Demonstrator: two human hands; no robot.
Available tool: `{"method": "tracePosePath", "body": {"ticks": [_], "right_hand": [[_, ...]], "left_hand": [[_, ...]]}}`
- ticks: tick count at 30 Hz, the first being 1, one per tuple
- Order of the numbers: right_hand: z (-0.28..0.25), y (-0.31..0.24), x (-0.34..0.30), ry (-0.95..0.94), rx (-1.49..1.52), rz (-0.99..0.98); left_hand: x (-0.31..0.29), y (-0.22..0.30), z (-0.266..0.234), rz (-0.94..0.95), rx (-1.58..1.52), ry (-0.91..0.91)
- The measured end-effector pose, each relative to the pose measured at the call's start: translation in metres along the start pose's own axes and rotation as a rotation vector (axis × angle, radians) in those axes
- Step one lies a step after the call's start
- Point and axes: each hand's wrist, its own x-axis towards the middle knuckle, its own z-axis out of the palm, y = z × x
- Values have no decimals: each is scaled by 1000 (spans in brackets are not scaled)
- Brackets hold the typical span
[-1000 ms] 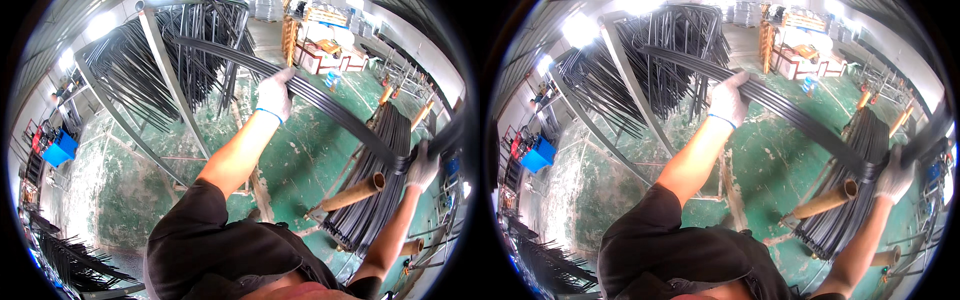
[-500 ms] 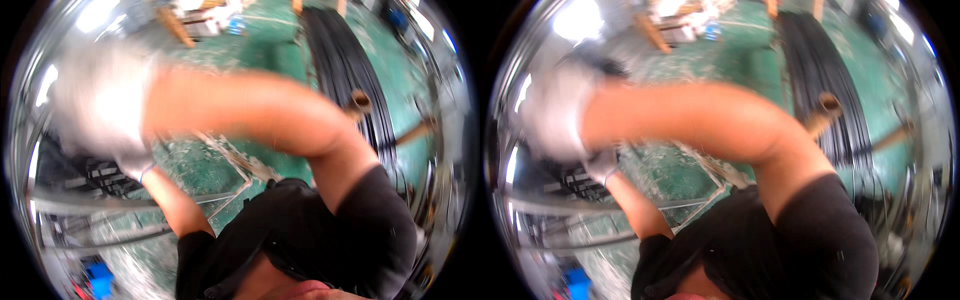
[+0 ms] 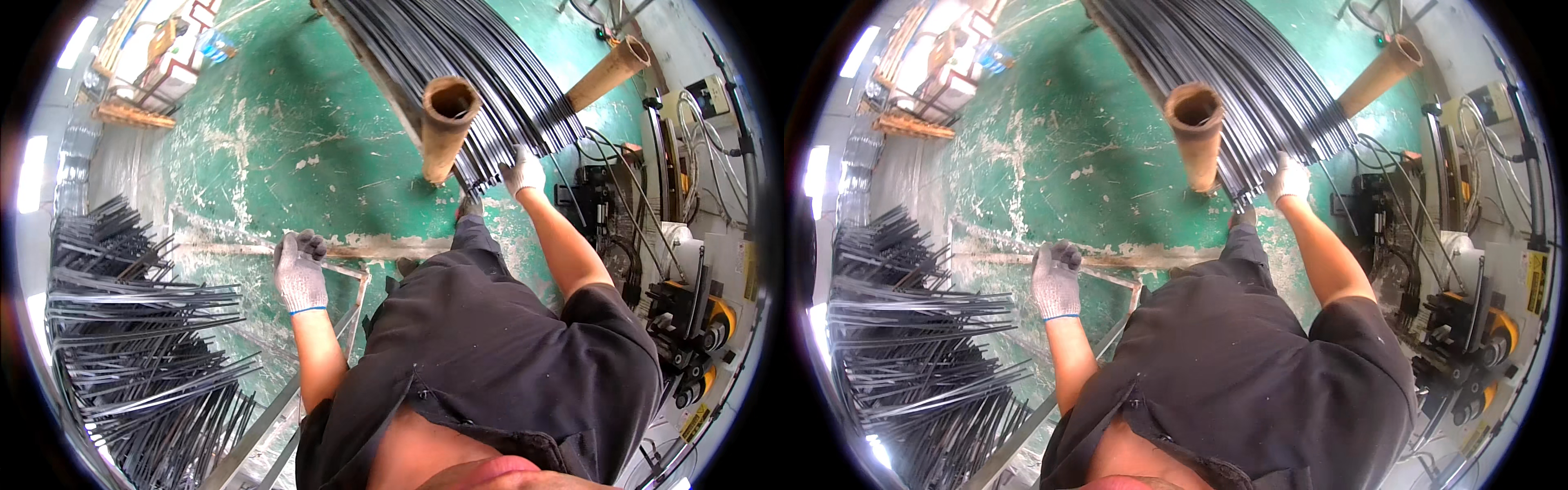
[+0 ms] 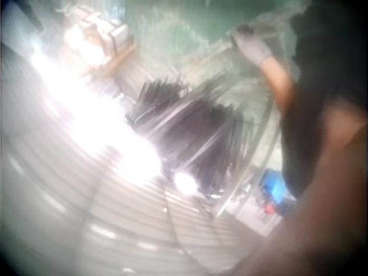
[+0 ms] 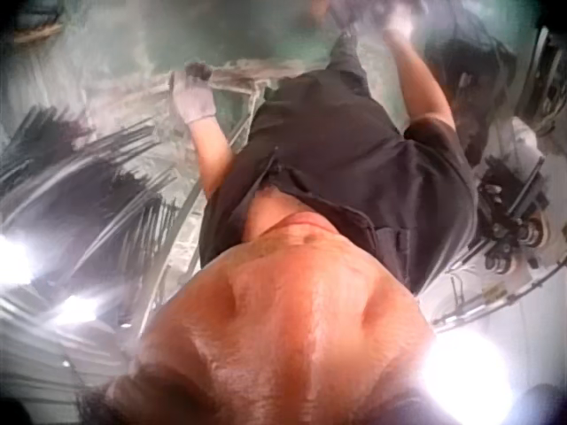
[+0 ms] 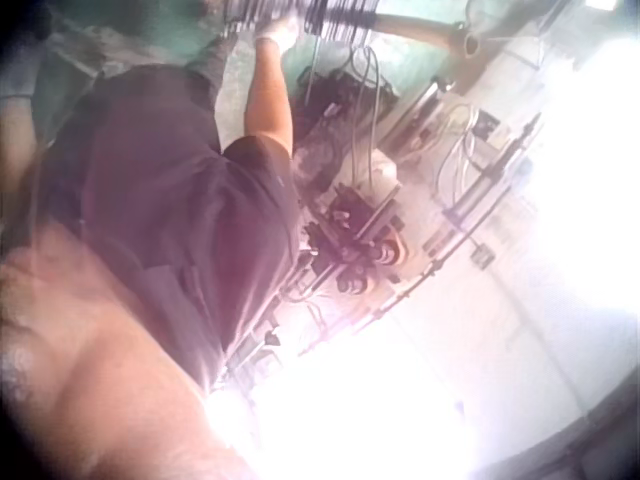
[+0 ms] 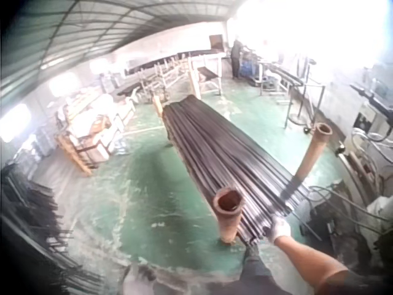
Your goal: The person takes a bundle of black metal strips, inserts them into a bending machine, operates the machine to bend the strips, and then places the bent strips onto a rack.
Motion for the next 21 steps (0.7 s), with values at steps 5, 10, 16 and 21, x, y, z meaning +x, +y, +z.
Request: {"method": "tracePosePath", "body": {"ticks": [5, 10, 16, 21], "right_hand": [[-10, 52, 88, -225, -362, 561], [6, 99, 146, -522, -304, 349], [-7, 114, 152, -553, -231, 328], [15, 168, 27, -559, -258, 566]], "left_hand": [[9, -54, 123, -141, 203, 34], [2, -116, 177, -315, 205, 62], [9, -147, 206, -342, 232, 117], [31, -173, 193, -293, 517, 46]]}}
